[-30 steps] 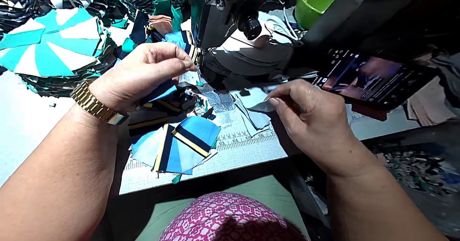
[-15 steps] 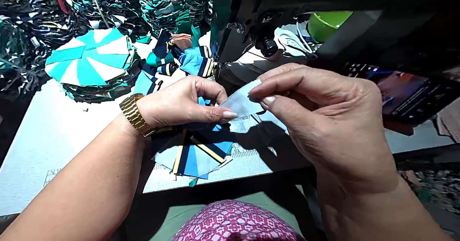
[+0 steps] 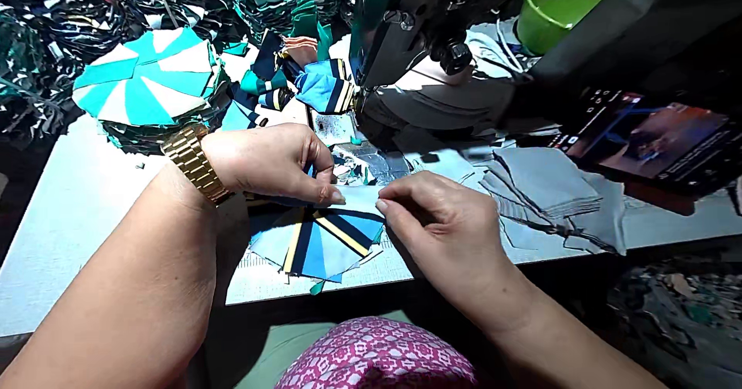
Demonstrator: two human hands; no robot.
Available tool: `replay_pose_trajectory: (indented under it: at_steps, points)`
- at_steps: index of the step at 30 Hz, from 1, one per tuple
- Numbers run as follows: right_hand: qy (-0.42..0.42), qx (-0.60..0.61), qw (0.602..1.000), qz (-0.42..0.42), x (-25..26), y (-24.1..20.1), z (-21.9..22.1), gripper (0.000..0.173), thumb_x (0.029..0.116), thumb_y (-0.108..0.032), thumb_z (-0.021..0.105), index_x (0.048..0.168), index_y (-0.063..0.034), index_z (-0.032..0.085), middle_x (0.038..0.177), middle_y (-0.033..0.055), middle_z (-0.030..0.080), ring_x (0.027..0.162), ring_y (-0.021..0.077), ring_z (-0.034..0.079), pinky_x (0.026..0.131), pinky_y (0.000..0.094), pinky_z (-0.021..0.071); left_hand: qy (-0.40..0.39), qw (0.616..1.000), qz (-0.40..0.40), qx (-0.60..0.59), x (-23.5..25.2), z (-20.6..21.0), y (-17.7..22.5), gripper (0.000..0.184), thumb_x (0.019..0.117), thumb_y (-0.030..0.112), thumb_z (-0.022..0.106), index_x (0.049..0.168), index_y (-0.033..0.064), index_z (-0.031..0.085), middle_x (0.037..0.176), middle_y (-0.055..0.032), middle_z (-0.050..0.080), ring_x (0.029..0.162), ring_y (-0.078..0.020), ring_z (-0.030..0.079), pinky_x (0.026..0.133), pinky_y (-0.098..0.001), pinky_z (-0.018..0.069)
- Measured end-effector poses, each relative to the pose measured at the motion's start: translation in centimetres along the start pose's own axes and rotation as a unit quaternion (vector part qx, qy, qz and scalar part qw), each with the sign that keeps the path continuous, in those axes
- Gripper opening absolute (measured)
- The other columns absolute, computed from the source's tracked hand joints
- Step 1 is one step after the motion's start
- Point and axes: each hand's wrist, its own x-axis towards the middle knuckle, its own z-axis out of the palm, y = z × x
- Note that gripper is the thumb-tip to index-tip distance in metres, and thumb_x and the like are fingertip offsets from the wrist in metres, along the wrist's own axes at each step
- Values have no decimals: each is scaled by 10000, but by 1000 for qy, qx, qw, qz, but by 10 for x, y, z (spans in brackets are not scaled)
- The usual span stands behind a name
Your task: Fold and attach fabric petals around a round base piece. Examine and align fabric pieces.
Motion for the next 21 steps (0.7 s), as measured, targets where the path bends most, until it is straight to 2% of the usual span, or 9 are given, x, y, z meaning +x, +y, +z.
replay_pose_trajectory:
  at_steps: [3,5,10,13,16,19,21]
  points:
    - [-26,-82,996,-20,0,3,2,137,946,-138,650,982,-68,762,847,28,635,765,113,622,664,256,531,18,996,-45,73,3,3,3,301,879,308,813,678,140,664,568,48,554,508,-36,494,474,-230,372]
    - [-37,-93,995,-18,2,4,-2,159,953,-149,650,1016,-65,770,865,41,612,762,141,607,663,287,527,42,993,-51,103,2,2,4,296,842,347,842,695,157,670,576,56,557,518,-44,502,487,-245,387]
    - [-26,-89,995,-25,4,2,-13,160,955,-129,647,1022,-69,780,917,50,599,788,105,585,665,226,504,93,991,-12,97,-4,-4,0,300,826,348,845,686,169,649,568,63,538,501,-29,483,462,-219,360]
    - [-46,-111,992,-37,1,0,-9,178,952,-163,658,1031,-81,794,889,46,585,768,141,578,643,267,495,72,990,-36,115,-3,-2,3,289,823,359,856,706,165,676,582,58,568,520,-40,515,482,-237,398]
    - [-68,-135,988,-42,-1,2,-7,223,964,-208,644,1070,-88,798,880,43,581,769,163,576,626,280,488,54,985,-59,154,0,0,2,287,835,388,844,732,169,689,605,51,572,553,-72,523,528,-304,425]
    - [-66,-100,992,-31,0,4,-12,230,971,-223,642,1086,-98,796,896,19,580,767,111,563,630,249,475,89,991,10,95,-1,-2,-6,323,892,399,765,705,169,638,594,76,540,527,-21,492,477,-225,373]
    - [-42,-69,996,-23,3,5,-16,222,978,-205,642,1105,-88,783,920,18,593,756,67,558,624,202,476,122,990,53,37,0,-3,-7,266,981,372,637,803,174,654,685,92,575,612,12,531,537,-183,409]
